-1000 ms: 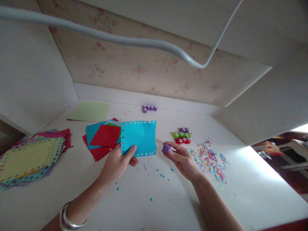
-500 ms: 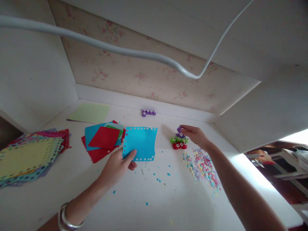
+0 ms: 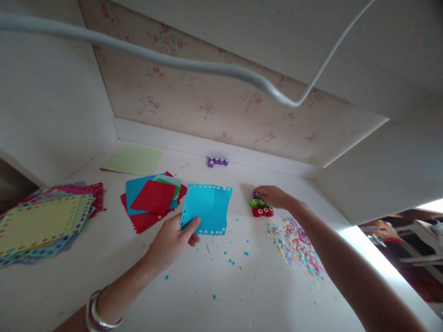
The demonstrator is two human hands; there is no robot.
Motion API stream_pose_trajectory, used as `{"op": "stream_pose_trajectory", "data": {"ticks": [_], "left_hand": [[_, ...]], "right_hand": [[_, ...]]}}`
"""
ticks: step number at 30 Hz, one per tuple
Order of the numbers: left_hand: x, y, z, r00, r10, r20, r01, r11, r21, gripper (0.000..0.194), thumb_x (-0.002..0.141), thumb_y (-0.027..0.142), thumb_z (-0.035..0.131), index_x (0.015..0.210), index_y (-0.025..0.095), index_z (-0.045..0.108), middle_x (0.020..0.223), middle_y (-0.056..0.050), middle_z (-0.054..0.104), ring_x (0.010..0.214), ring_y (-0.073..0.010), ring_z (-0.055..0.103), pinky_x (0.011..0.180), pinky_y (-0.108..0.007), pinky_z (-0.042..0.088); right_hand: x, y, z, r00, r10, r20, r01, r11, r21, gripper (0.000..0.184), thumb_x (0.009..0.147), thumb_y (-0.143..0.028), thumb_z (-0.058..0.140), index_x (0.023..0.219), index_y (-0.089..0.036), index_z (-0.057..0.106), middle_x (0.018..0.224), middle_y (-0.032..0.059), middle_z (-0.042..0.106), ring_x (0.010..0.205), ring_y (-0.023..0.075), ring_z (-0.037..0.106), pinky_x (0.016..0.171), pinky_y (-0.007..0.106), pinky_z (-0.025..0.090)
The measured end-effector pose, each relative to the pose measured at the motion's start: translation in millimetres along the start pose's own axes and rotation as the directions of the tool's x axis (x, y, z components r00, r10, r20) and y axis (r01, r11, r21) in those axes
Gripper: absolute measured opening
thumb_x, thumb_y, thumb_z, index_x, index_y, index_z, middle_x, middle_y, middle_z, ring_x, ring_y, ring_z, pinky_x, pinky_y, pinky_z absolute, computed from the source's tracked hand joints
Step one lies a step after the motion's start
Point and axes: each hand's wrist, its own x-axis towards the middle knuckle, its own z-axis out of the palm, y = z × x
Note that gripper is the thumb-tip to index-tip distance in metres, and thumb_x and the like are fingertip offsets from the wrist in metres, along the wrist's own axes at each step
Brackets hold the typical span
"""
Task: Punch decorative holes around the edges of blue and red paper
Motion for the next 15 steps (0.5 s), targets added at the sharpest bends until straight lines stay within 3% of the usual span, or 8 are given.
{"op": "stream_pose_trajectory", "data": {"ticks": [4,7,11,15], "left_hand": [[-0.2,5.8,-0.1,1.000,-0.004,-0.024,0.004,1.000,0.002,0.031,0.088,0.049,0.058,0.087,0.018,0.060,0.062,0.000,0.068,0.054,-0.0170,0.067,0.052,-0.026,0.052],[0.3,5.5,0.0,0.999,0.006,-0.034,-0.007,1.000,-0.007,0.032,0.088,0.050,0.057,0.087,0.018,0.060,0.061,0.000,0.068,0.053,-0.0173,0.067,0.051,-0.026,0.052],[1.9,0.8,0.3,1.000,0.006,-0.028,-0.007,1.000,-0.022,0.032,0.089,0.050,0.056,0.088,0.018,0.060,0.061,0.000,0.068,0.053,-0.0183,0.067,0.052,-0.027,0.052],[3.3,-5.2,0.7,1.000,0.012,-0.012,-0.012,1.000,-0.009,0.034,0.089,0.052,0.056,0.082,0.019,0.059,0.059,-0.001,0.067,0.052,-0.0181,0.065,0.052,-0.027,0.050]], "right_hand": [[1.5,-0.4,-4.9,0.999,0.026,-0.019,-0.027,0.999,-0.024,0.029,0.085,-0.018,0.061,0.109,-0.023,0.076,0.119,0.0080,0.073,0.113,0.0260,0.067,0.103,0.037,0.048],[8.0,-12.0,-8.2,0.991,0.058,-0.122,-0.062,0.998,-0.028,0.034,0.089,-0.024,0.057,0.120,-0.020,0.072,0.127,0.0100,0.069,0.117,0.0280,0.064,0.105,0.041,0.046],[34.6,-49.4,-0.1,0.970,0.017,-0.242,-0.020,1.000,-0.010,0.037,0.099,-0.028,0.043,0.125,-0.020,0.068,0.130,0.0086,0.067,0.118,0.0245,0.063,0.104,0.036,0.045],[81.4,-94.6,16.9,0.964,-0.060,-0.259,0.062,0.998,0.000,0.040,0.100,-0.021,0.040,0.136,-0.019,0.059,0.138,0.0074,0.062,0.123,0.0196,0.059,0.106,0.029,0.041]]}}
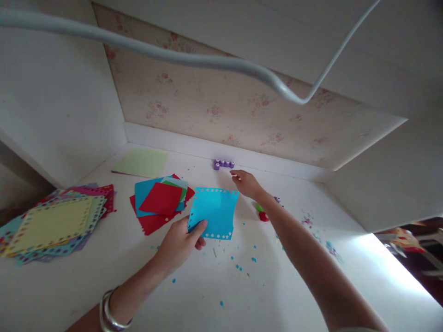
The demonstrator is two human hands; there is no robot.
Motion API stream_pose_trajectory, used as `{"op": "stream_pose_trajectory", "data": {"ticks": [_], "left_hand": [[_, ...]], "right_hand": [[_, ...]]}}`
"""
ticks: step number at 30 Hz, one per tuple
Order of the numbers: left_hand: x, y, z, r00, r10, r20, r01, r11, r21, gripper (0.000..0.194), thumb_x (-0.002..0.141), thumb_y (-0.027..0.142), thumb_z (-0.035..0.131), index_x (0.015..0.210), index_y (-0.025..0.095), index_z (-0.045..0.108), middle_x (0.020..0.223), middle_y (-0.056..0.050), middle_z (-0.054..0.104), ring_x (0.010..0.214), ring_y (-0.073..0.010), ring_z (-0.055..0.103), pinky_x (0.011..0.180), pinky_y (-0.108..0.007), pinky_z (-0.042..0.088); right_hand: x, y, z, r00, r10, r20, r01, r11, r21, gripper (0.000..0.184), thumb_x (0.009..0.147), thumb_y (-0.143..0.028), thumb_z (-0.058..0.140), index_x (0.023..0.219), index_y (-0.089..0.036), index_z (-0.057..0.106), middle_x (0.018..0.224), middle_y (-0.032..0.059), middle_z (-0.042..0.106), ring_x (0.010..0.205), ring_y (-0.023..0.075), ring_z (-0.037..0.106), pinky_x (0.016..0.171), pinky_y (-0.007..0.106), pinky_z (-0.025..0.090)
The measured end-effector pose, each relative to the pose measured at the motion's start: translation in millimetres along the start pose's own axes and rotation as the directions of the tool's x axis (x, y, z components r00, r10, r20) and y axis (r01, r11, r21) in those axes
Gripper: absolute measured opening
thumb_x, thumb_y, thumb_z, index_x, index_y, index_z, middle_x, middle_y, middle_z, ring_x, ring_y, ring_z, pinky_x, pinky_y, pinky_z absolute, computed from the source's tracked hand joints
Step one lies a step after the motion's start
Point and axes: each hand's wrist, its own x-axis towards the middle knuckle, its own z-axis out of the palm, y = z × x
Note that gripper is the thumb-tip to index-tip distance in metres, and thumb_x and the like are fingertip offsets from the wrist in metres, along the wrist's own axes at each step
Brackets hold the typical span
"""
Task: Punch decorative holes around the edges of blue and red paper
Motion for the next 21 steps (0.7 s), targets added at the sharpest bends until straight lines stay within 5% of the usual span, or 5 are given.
{"op": "stream_pose_trajectory", "data": {"ticks": [5,9,16,21], "left_hand": [[-0.4,-3.5,1.0,1.000,-0.025,0.017,0.025,0.999,-0.024,0.035,0.090,0.053,0.054,0.084,0.019,0.057,0.059,-0.001,0.066,0.054,-0.0187,0.066,0.052,-0.027,0.049],[-0.1,-3.8,1.3,0.999,-0.041,0.025,0.041,0.999,-0.025,0.036,0.090,0.054,0.053,0.084,0.019,0.057,0.059,0.000,0.064,0.054,-0.0185,0.065,0.052,-0.027,0.048],[-1.5,-5.9,2.1,0.998,-0.028,0.058,0.029,0.999,-0.017,0.036,0.092,0.053,0.050,0.083,0.019,0.057,0.059,-0.001,0.066,0.053,-0.0186,0.064,0.053,-0.027,0.047],[-0.7,-4.7,2.1,0.999,-0.022,0.042,0.022,1.000,-0.001,0.034,0.091,0.051,0.052,0.082,0.019,0.057,0.058,-0.001,0.065,0.052,-0.0183,0.065,0.052,-0.026,0.047]], "right_hand": [[54.1,-27.7,22.9,1.000,-0.026,0.014,0.026,1.000,0.015,0.046,0.099,-0.015,0.042,0.144,-0.011,0.048,0.148,0.0146,0.050,0.136,0.0228,0.045,0.113,0.032,0.032],[74.8,-31.6,29.2,0.999,0.014,0.038,-0.015,0.999,0.048,0.041,0.100,-0.019,0.045,0.139,-0.011,0.052,0.140,0.0182,0.057,0.129,0.0271,0.052,0.110,0.042,0.035],[69.0,-32.1,37.2,0.997,0.071,0.033,-0.077,0.969,0.234,0.034,0.089,-0.025,0.065,0.121,-0.012,0.063,0.134,0.0190,0.059,0.127,0.0306,0.052,0.109,0.041,0.033],[53.2,-40.0,43.1,0.987,0.158,0.002,-0.137,0.849,0.510,0.033,0.082,-0.025,0.073,0.112,-0.017,0.064,0.110,0.0139,0.071,0.111,0.0314,0.063,0.102,0.044,0.040]]}}
